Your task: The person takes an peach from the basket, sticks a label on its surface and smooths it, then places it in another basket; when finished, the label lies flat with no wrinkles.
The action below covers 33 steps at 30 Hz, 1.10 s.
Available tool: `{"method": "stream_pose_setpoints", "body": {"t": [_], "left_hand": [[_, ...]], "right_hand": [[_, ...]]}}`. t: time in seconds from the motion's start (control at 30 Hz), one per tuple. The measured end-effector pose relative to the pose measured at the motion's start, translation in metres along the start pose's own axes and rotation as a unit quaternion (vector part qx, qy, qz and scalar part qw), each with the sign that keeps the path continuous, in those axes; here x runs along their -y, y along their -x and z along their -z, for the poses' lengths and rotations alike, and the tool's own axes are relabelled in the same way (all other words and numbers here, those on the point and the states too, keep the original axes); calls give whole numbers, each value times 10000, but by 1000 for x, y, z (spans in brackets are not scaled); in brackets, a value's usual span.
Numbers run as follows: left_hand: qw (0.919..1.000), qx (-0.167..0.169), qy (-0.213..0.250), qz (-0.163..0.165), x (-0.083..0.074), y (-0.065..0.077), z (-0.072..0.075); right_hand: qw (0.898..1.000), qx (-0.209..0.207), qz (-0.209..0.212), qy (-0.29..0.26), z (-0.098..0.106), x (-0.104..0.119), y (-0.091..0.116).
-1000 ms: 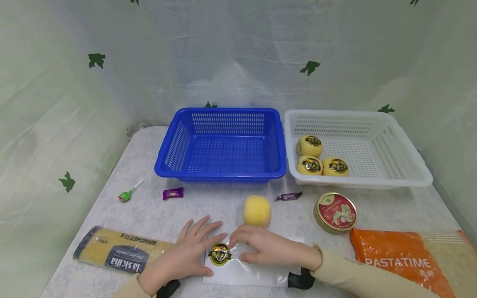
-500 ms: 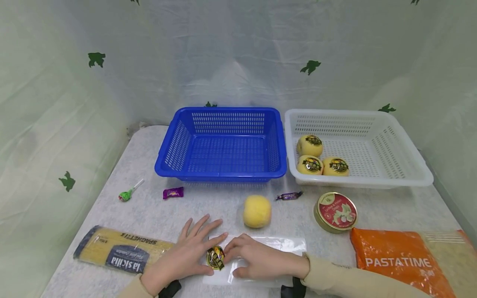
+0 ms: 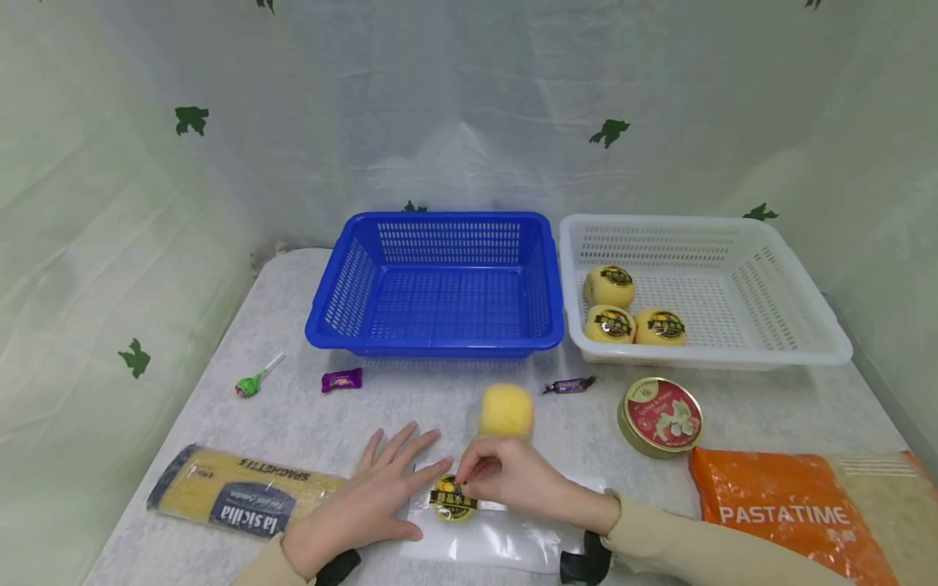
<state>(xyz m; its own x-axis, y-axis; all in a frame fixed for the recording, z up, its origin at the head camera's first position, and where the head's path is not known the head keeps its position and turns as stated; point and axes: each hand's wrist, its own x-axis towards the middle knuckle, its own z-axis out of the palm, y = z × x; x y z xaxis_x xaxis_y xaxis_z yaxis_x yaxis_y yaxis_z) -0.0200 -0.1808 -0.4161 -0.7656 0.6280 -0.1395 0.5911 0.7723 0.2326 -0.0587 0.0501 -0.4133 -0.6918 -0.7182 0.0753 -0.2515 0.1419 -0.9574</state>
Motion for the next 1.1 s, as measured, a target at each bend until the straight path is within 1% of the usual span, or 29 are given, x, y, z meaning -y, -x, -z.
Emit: {"method": "stream_pose_setpoints", "body": {"t": [0.1, 0.2, 0.33, 0.4, 0.47, 0.53, 0.57, 0.67, 0.7, 0.8, 0.93, 1.03, 1.1], "left_hand": [[10000, 72, 56, -18, -2, -2, 4], [9999, -4, 141, -38, -3, -6, 12], [9974, -497, 499, -133, -4, -18, 28], [9936, -772, 813, -144, -4, -26, 36], [9876, -971, 1229, -130, -4, -35, 44], [9797, -1115, 1664, -108, -4, -45, 48], [9756, -1151, 1867, -83, -4, -50, 50], [9643, -1167, 2375, -115, -5, -67, 50], [9620, -1140, 2477, -128, -4, -72, 48], [9557, -1028, 2754, -140, -4, -87, 42], [9513, -990, 2914, -200, -4, -101, 35], [9506, -1040, 2918, -204, -6, -106, 33], [9501, -1072, 2926, -151, -7, -107, 33]], "right_hand": [[9992, -300, 250, -11, 11, 5, 1], [9961, -661, 508, 282, 27, 11, 0], [9905, -1148, 428, 626, 50, 15, -2], [9881, -1334, 297, 701, 59, 21, -2], [9861, -1451, 230, 773, 65, 24, -3], [9845, -1554, 159, 800, 68, 22, -5], [9838, -1577, 156, 832, 70, 17, -6], [9832, -1573, 177, 914, 72, 1, -9], [9831, -1560, 182, 944, 73, -4, -10], [9816, -1495, 371, 1126, 73, -10, -12], [9757, -1439, 775, 1461, 72, -13, -13], [9691, -1478, 1100, 1643, 71, -13, -13], [9648, -1520, 1270, 1728, 71, -13, -12]]}}
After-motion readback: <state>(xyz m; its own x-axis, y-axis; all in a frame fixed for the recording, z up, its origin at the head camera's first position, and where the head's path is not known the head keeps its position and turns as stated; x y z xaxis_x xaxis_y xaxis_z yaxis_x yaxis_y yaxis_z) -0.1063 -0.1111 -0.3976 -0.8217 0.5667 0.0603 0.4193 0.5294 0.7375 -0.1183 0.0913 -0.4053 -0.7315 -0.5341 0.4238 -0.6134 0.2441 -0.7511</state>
